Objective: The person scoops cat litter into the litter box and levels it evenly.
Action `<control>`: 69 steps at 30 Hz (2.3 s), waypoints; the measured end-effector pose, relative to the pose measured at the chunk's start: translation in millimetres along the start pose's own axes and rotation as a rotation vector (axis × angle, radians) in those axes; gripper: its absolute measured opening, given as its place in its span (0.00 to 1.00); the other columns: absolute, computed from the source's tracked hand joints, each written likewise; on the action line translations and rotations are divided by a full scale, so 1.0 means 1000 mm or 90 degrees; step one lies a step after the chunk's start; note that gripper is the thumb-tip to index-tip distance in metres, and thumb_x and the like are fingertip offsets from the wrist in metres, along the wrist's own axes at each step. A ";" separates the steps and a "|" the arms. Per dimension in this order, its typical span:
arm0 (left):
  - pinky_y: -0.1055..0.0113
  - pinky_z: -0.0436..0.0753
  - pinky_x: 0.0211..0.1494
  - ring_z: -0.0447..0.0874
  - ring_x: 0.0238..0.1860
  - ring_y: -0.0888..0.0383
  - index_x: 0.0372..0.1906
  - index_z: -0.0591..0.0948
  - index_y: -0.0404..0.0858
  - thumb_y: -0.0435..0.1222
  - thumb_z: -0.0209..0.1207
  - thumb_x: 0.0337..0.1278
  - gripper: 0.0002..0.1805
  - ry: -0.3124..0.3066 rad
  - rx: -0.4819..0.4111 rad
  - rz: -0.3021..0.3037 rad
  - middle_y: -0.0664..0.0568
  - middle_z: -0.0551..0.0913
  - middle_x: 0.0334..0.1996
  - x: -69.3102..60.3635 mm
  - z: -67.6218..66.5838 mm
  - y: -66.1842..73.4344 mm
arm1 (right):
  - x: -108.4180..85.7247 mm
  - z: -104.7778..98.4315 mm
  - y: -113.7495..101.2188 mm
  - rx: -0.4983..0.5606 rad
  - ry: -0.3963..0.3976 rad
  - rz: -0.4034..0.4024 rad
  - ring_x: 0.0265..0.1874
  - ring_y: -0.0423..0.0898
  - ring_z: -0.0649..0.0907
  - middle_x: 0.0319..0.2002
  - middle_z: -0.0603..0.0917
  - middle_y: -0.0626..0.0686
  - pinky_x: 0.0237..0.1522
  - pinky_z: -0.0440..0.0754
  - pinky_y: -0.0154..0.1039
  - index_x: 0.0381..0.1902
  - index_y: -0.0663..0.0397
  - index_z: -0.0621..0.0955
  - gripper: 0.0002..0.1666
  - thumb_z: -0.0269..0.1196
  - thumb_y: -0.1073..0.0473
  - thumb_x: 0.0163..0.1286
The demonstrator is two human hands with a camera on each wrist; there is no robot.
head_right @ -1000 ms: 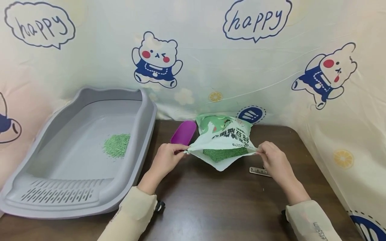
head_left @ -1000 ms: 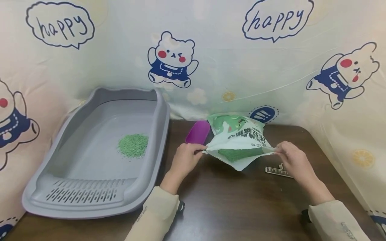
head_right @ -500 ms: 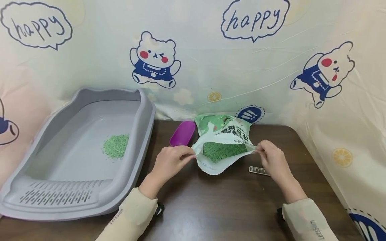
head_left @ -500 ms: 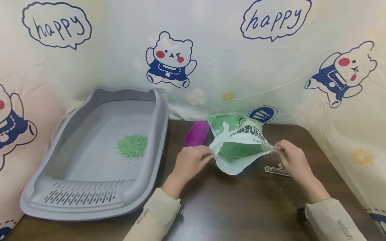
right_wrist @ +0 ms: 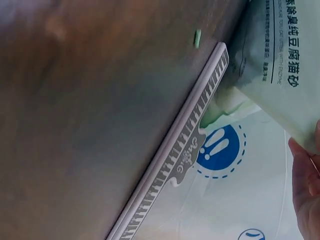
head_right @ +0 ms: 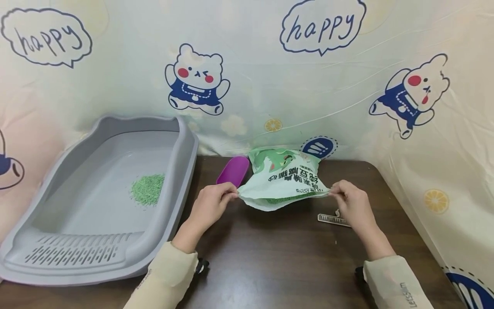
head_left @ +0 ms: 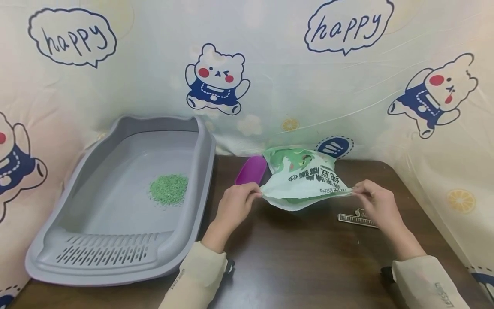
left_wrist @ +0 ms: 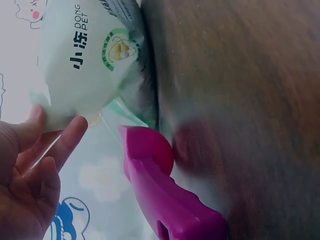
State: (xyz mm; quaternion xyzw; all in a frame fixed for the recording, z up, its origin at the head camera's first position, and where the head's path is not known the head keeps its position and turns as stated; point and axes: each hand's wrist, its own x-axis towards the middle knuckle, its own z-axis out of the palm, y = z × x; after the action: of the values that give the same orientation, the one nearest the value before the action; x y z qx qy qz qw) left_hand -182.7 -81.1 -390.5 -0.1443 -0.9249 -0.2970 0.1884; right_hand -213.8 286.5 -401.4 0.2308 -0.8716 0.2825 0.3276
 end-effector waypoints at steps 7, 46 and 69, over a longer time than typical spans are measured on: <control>0.62 0.79 0.31 0.79 0.27 0.56 0.33 0.84 0.45 0.38 0.67 0.58 0.03 0.000 -0.021 -0.046 0.52 0.87 0.28 0.005 0.002 0.002 | 0.000 -0.002 0.011 0.041 -0.003 -0.010 0.36 0.18 0.77 0.30 0.87 0.58 0.41 0.72 0.11 0.25 0.59 0.81 0.16 0.71 0.82 0.48; 0.66 0.79 0.55 0.78 0.51 0.56 0.47 0.85 0.43 0.34 0.63 0.63 0.09 -0.075 -0.012 0.282 0.54 0.84 0.46 0.026 0.022 0.061 | 0.020 -0.005 0.022 0.165 -0.192 0.344 0.29 0.31 0.79 0.32 0.89 0.45 0.29 0.76 0.30 0.42 0.65 0.84 0.11 0.67 0.62 0.67; 0.70 0.72 0.67 0.76 0.61 0.55 0.58 0.83 0.44 0.36 0.66 0.61 0.19 -0.181 0.149 0.360 0.54 0.82 0.58 0.060 0.081 0.055 | 0.018 -0.007 0.023 0.173 -0.214 0.400 0.35 0.39 0.79 0.29 0.83 0.28 0.34 0.77 0.33 0.46 0.65 0.82 0.18 0.66 0.54 0.69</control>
State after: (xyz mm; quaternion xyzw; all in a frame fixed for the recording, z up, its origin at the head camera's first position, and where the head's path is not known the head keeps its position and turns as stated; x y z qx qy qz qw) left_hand -235.9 20.2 -398.2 -0.4127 -0.8930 -0.1015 0.1480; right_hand -236.3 304.4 -392.1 0.0370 -0.8959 0.4406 0.0441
